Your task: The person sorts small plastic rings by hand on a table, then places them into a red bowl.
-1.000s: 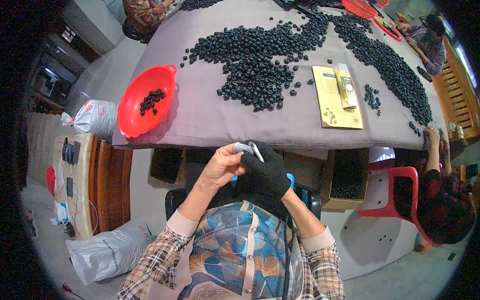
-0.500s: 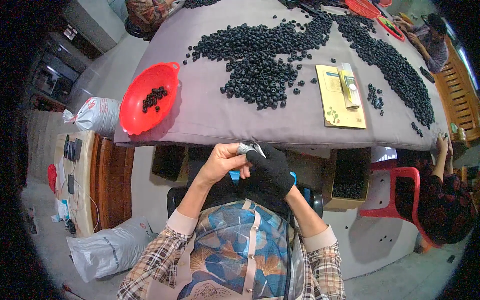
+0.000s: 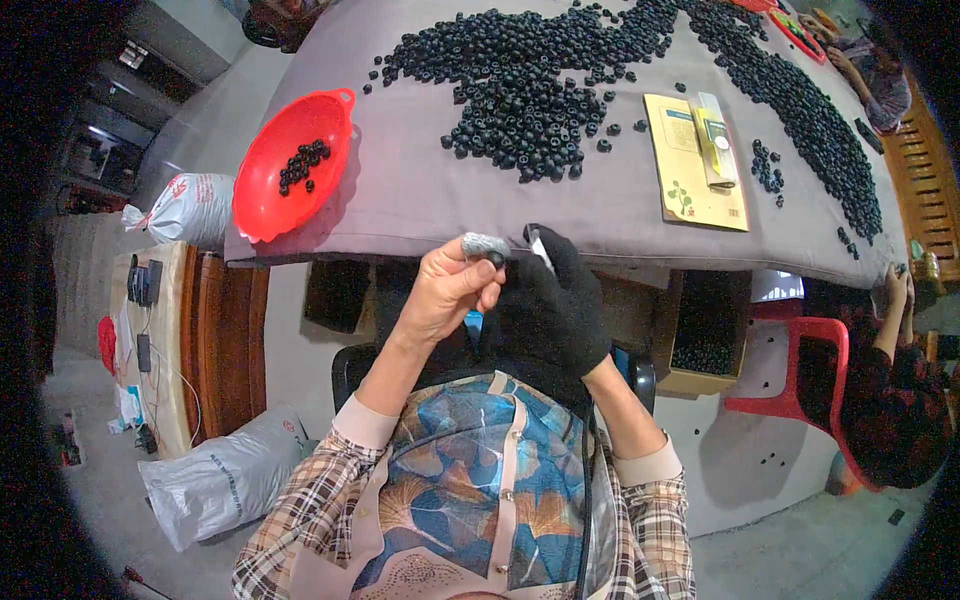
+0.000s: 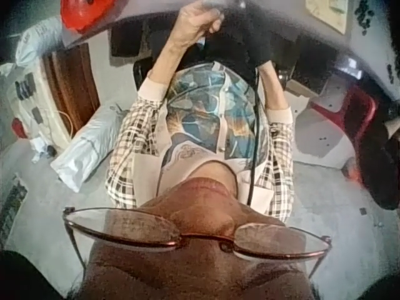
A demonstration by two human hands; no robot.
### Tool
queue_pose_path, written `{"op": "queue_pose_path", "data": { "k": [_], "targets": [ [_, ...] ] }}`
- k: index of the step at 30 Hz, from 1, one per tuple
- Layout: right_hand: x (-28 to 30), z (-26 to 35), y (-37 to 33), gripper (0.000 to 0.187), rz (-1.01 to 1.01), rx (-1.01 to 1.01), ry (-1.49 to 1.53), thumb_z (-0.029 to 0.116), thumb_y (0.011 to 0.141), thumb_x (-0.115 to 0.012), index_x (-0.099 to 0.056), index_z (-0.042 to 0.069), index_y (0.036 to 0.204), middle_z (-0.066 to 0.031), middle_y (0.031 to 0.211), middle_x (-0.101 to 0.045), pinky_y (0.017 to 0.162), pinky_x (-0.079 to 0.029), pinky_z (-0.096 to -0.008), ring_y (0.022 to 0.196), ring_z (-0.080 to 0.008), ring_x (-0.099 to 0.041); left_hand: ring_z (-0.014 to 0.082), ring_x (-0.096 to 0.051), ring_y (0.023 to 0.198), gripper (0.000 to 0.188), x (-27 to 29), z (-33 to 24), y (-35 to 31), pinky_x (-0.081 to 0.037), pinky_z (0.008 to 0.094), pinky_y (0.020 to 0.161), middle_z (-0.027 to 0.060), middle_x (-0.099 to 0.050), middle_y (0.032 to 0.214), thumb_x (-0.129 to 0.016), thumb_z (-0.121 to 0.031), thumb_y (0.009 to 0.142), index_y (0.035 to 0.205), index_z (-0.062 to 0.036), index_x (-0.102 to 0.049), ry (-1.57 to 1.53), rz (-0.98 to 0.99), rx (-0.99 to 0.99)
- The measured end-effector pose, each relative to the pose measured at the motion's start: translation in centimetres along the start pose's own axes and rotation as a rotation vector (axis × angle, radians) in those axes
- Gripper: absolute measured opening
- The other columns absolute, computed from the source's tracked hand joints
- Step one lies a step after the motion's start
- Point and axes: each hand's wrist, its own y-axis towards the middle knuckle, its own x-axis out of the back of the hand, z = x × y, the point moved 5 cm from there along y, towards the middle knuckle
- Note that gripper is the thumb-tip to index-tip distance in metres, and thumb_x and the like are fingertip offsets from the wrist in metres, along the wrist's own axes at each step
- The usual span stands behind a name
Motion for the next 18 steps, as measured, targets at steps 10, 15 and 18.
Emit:
{"op": "queue_pose_path", "data": {
  "k": [10,15,18],
  "targets": [
    [0.0,3.7,-0.5,0.046,0.183,0.113,-0.011,0.01,0.063,-0.07,-0.055,0.008,0.107,-0.0129,0.102,-0.058,0.075,-0.049,-0.0352,0.088,-0.0303,-0.059,0.0055,-0.052,0.055,0.013,-0.5,-1.2,-0.3,-0.041,0.0161,0.048,0.0026,-0.059,0.073,-0.058,-0.006,0.084,0.097,-0.0022,-0.059,0.048,-0.005,-0.098],
    [0.1,4.2,-0.2,0.027,0.126,0.036,-0.009,0.004,0.081,-0.059,-0.058,0.0,0.108,-0.0125,0.096,-0.063,0.077,-0.047,-0.0286,0.088,-0.0169,-0.061,0.0051,-0.051,0.054,0.014,-0.7,-1.0,-0.4,-0.041,0.016,0.048,0.0018,-0.059,0.073,-0.058,-0.006,0.084,0.097,-0.0019,-0.059,0.033,0.011,-0.103],
    [0.1,4.0,-0.3,0.028,0.138,-0.005,0.019,0.004,0.081,-0.059,-0.057,0.0,0.109,-0.0124,0.096,-0.063,0.077,-0.047,-0.0282,0.088,-0.0162,-0.06,0.005,-0.05,0.054,0.015,-0.8,-1.0,-0.4,-0.04,0.0162,0.048,0.0012,-0.058,0.072,-0.057,-0.006,0.084,0.098,-0.0018,-0.059,0.033,0.027,-0.106]
  ]
}}
